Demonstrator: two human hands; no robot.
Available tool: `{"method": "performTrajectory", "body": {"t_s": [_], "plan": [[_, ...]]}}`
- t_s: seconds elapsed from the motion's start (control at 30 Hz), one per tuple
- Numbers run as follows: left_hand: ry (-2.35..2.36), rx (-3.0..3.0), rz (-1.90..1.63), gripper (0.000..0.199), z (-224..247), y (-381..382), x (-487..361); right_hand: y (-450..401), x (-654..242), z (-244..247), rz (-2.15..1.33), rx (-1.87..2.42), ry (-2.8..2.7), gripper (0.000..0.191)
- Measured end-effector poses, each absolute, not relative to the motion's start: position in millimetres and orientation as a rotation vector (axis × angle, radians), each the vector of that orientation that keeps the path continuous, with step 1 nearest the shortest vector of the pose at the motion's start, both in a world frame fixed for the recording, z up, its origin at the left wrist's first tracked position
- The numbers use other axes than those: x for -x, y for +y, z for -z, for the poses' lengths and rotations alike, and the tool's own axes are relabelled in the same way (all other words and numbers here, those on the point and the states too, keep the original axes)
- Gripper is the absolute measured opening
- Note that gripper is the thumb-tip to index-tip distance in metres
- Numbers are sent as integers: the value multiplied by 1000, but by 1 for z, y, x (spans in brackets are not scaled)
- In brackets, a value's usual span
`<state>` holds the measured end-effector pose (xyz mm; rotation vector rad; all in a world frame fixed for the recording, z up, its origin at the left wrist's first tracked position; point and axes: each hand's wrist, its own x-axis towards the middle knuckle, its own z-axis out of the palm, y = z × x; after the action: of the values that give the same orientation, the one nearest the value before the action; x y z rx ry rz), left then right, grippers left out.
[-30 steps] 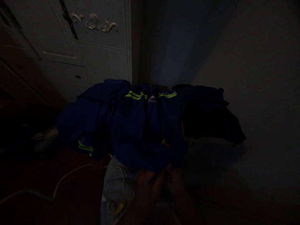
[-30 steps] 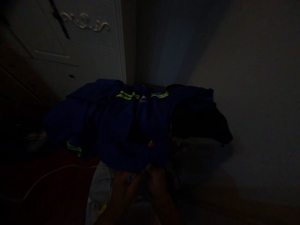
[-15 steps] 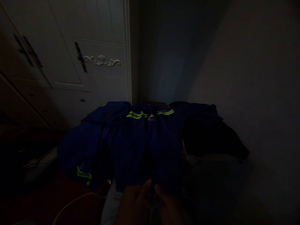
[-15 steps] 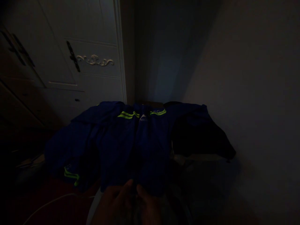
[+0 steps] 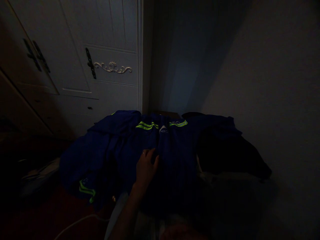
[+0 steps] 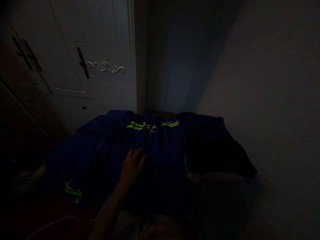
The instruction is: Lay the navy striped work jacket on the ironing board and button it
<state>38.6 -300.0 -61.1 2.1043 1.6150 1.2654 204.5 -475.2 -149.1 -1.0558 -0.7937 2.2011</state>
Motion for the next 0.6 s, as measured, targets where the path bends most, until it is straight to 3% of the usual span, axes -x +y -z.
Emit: {"method": "performTrajectory", "body": {"t_s": [0.13, 0.3, 0.43, 0.6], "plan": [[1707, -2347, -1194, 29, 44, -249, -52, -419, -226, 54, -2045, 969, -952, 36], [1875, -2441, -712, 32, 12, -205, -57, -312, -241, -31, -1657, 984, -1098, 32], [1853, -2200, -462, 28, 4, -179, -56, -226, -243, -39, -1339, 1234, -1178, 23], [1704, -1956, -650, 19, 6, -155, -41, -153, -242, -19, -913, 1576, -1213, 21]]}}
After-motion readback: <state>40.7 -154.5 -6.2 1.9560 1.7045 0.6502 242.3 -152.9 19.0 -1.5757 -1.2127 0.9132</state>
